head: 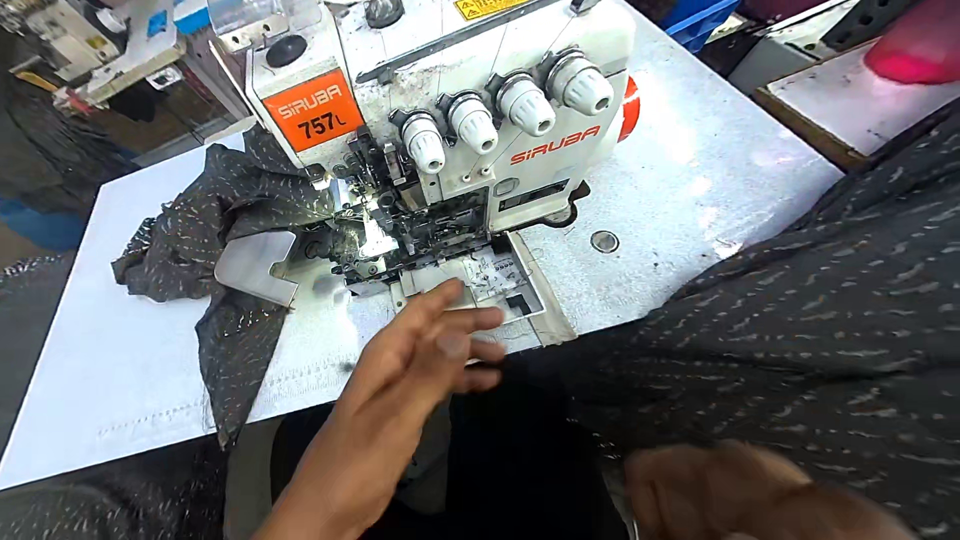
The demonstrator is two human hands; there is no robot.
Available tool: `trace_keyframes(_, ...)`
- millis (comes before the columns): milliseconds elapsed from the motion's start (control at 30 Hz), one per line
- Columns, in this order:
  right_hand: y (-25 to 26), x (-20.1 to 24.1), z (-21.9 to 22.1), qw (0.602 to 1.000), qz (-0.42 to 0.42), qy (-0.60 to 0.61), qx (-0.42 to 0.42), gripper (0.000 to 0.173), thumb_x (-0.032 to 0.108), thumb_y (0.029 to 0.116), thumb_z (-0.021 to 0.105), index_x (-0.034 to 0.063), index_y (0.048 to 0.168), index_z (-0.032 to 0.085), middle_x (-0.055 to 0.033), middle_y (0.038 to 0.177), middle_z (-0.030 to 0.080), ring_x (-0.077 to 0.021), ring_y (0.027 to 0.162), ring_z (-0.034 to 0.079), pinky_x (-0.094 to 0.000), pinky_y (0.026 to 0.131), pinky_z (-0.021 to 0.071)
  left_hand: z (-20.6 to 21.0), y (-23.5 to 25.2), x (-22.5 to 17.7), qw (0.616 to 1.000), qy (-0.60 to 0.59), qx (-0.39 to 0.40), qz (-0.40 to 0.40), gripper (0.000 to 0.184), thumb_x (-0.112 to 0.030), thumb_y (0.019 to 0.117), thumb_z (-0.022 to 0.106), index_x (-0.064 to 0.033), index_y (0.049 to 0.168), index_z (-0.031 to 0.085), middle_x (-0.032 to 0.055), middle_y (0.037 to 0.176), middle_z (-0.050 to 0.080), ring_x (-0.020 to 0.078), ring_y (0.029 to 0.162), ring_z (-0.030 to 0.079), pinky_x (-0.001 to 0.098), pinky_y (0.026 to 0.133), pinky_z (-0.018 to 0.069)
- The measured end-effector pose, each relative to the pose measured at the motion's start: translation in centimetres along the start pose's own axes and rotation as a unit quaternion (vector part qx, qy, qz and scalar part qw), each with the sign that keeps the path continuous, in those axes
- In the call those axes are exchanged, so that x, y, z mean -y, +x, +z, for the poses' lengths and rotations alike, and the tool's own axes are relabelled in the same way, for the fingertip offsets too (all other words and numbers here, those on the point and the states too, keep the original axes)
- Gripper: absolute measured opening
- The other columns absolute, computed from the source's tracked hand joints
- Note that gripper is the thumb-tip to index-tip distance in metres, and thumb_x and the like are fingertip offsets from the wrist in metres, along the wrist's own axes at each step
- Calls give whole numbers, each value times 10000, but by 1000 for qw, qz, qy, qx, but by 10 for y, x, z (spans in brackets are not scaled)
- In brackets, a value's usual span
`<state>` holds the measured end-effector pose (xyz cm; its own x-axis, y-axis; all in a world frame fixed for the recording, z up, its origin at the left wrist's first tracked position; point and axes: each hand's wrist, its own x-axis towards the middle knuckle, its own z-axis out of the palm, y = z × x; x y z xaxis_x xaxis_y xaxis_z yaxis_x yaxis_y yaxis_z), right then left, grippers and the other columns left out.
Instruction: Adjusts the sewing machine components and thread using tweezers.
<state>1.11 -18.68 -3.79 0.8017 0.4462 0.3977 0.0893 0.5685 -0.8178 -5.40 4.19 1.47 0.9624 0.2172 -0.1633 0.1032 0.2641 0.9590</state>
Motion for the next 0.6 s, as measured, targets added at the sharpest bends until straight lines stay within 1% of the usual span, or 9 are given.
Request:
trace_keyframes(33,-9,-3,-5,1000,15,-16,20,105,278,982,687,179,951,705,72,793,641,-31,682,613,-216,641,532,9,7,0,996,-83,-16,-14,463,-271,1104,444,-25,1495,465,203,1293,664,313,1125,698,483,1009,566)
trace_keyframes(100,-24,-8,-18,994,44,-96,17,120,270,1010,657,167,981,712,68,802,665,-21,681,624,-200,622,537,18,18,-4,990,-121,-74,-8,363,-186,1106,405,-22,1361,605,150,929,703,229,822,736,422,839,633)
trace_keyframes(200,-30,-7,-26,958,56,-271,-79,139,232,1029,644,251,1150,709,153,869,689,58,674,594,-122,595,504,15,22,-2,995,78,-53,16,334,-198,1113,397,-80,1293,652,35,717,525,108,551,537,257,548,556)
trace_keyframes(267,-23,0,-27,936,-12,-333,-115,210,293,1037,619,278,1238,679,196,881,655,89,681,561,-95,602,469,13,18,3,943,327,-28,50,328,-256,1110,401,-174,1283,667,-34,710,567,78,566,525,222,514,464)
trace_keyframes(333,-6,8,-24,937,-78,-322,-113,240,356,1066,549,274,1251,679,184,913,662,68,681,573,-111,581,466,15,9,7,846,524,-1,99,338,-292,1102,372,-209,1224,677,-86,716,577,66,586,548,279,512,482)
trace_keyframes(400,24,8,-10,959,-107,-254,-66,252,363,1075,522,246,1178,720,133,980,691,30,685,587,-134,557,469,21,-5,2,785,604,41,128,327,-256,1092,377,-181,1150,690,-46,741,613,118,602,599,354,504,514)
trace_keyframes(467,59,-5,13,981,-103,-159,32,296,341,1076,523,147,1105,744,58,1085,728,-3,793,645,-167,650,542,27,-21,-16,786,599,103,112,298,-216,1095,411,-127,1102,695,15,793,657,172,671,653,404,564,550)
trace_keyframes(533,85,-25,32,979,-98,-61,170,362,271,1079,494,-4,1092,729,-86,1180,739,-149,1063,713,-323,909,619,29,-37,-40,810,560,151,90,318,-203,1106,422,-80,1057,711,64,831,693,198,741,679,418,642,559)
trace_keyframes(600,93,-42,44,961,-84,-7,263,385,213,1072,467,-73,1092,724,-146,1128,749,-179,1065,720,-346,924,616,23,-48,-63,840,511,155,92,354,-220,1115,428,-51,1042,730,81,845,714,171,783,683,378,719,562)
